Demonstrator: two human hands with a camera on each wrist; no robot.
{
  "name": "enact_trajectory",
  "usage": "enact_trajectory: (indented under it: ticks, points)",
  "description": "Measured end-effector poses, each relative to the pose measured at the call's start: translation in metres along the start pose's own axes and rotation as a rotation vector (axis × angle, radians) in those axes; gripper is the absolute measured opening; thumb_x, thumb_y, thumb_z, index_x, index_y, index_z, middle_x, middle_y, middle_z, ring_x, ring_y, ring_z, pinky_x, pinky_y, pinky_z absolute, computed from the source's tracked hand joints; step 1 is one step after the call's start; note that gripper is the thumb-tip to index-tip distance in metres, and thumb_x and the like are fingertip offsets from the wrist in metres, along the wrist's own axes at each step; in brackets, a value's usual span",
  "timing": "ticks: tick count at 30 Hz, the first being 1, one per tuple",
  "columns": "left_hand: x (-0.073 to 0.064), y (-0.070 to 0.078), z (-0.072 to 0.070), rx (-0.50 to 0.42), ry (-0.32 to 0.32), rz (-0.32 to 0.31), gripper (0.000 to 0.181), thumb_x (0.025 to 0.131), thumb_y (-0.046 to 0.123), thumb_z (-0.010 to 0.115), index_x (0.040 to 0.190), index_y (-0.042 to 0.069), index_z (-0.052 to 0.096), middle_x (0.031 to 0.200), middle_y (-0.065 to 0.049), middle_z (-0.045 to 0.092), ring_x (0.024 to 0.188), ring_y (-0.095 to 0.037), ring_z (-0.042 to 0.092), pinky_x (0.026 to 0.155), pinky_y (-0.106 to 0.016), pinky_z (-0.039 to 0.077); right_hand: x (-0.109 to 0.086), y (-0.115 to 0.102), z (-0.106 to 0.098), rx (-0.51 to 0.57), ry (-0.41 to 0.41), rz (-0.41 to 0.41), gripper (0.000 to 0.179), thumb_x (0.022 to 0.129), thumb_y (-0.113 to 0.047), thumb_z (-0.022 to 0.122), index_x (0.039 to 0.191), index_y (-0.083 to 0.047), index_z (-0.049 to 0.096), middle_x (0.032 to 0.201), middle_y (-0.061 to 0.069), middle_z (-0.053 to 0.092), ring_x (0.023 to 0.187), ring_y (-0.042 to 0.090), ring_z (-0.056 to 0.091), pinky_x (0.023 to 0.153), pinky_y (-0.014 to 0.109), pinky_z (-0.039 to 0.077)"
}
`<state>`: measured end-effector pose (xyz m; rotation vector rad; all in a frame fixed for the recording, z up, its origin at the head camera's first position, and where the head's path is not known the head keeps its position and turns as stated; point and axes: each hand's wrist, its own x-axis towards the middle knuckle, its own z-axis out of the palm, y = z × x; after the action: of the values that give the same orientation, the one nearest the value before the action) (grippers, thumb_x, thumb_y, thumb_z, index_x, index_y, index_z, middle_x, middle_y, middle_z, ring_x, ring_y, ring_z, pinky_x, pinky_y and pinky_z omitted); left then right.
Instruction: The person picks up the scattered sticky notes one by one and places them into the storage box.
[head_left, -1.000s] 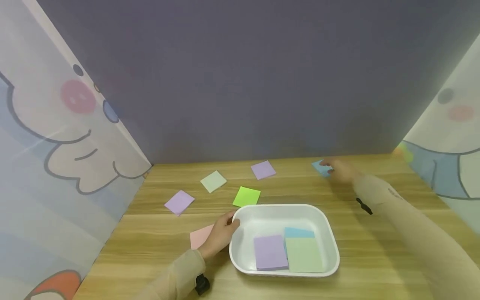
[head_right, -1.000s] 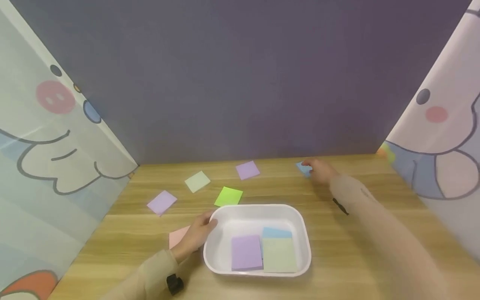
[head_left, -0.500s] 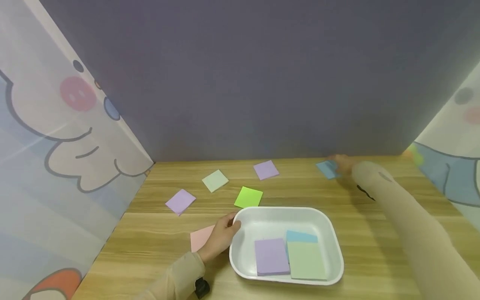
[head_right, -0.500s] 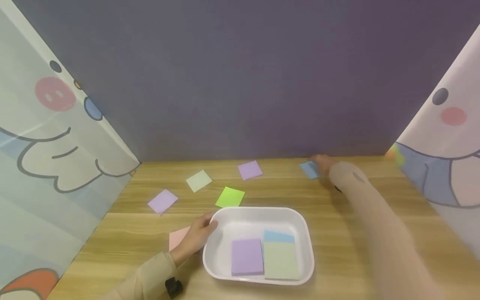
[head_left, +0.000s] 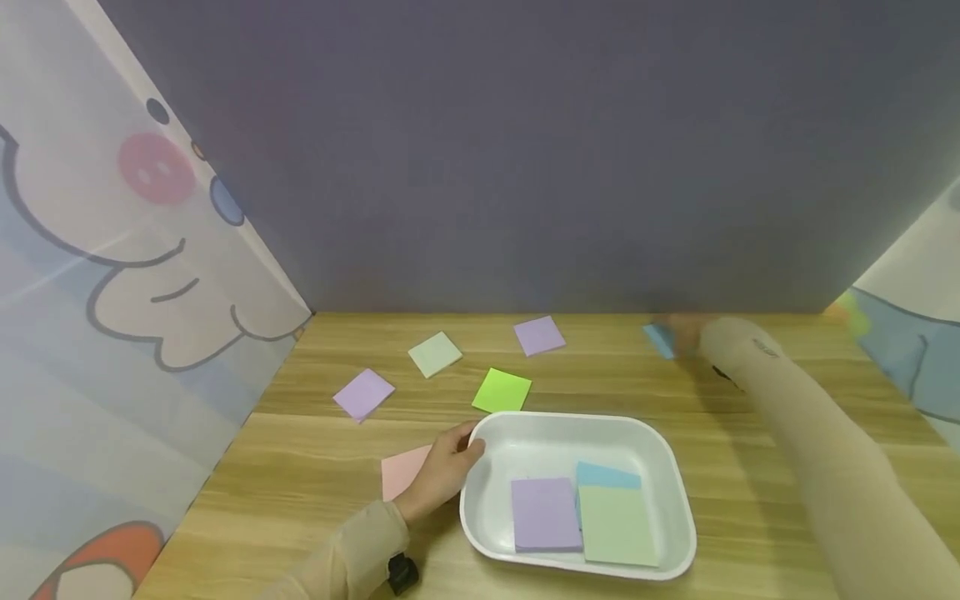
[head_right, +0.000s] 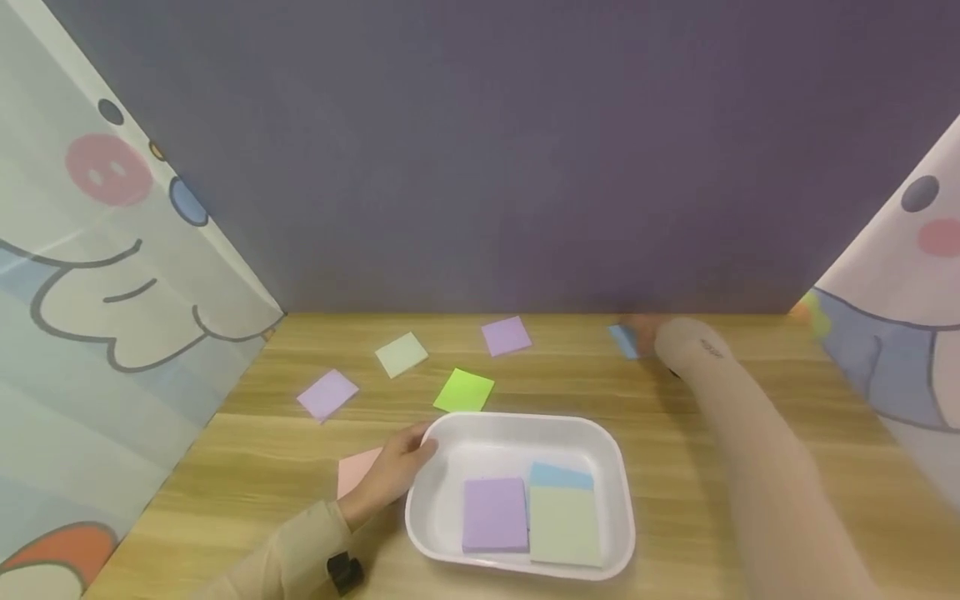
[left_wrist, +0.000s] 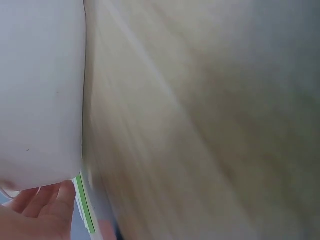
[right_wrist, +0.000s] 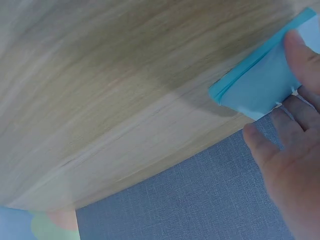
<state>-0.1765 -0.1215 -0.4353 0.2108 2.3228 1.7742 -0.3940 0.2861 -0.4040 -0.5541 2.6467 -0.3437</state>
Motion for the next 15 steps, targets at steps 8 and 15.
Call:
enact_trajectory:
  ticks: [8,15]
  points:
    - [0.0017,0.0041,-0.0006,0.008,0.005,-0.018,0.039,0.096,0.015,0.044,0.130,-0.004,0.045,0.119,-0.025,0.056,0.096,-0.028,0.062,0.072,-0.034,0.057,-0.0023,-0.0026,-0.0038,0.004,0.000,0.040,0.080,0.072,0.002,0.069,0.139,0.009,0.025,0.123,0.040,0.036,0.090,0.037,0.044,0.067,0.039,0.044]
    - [0.0027,0.0001,-0.0007,-0.015,-0.005,-0.042,0.038,0.096,0.010,0.042,0.130,-0.007,0.044,0.117,-0.028,0.055,0.097,-0.034,0.061,0.073,-0.039,0.056,-0.0029,0.0010,-0.0023,-0.026,-0.004,0.052,0.081,0.073,-0.011,0.074,0.137,0.010,0.028,0.122,0.037,0.043,0.100,0.045,0.048,0.078,0.050,0.047]
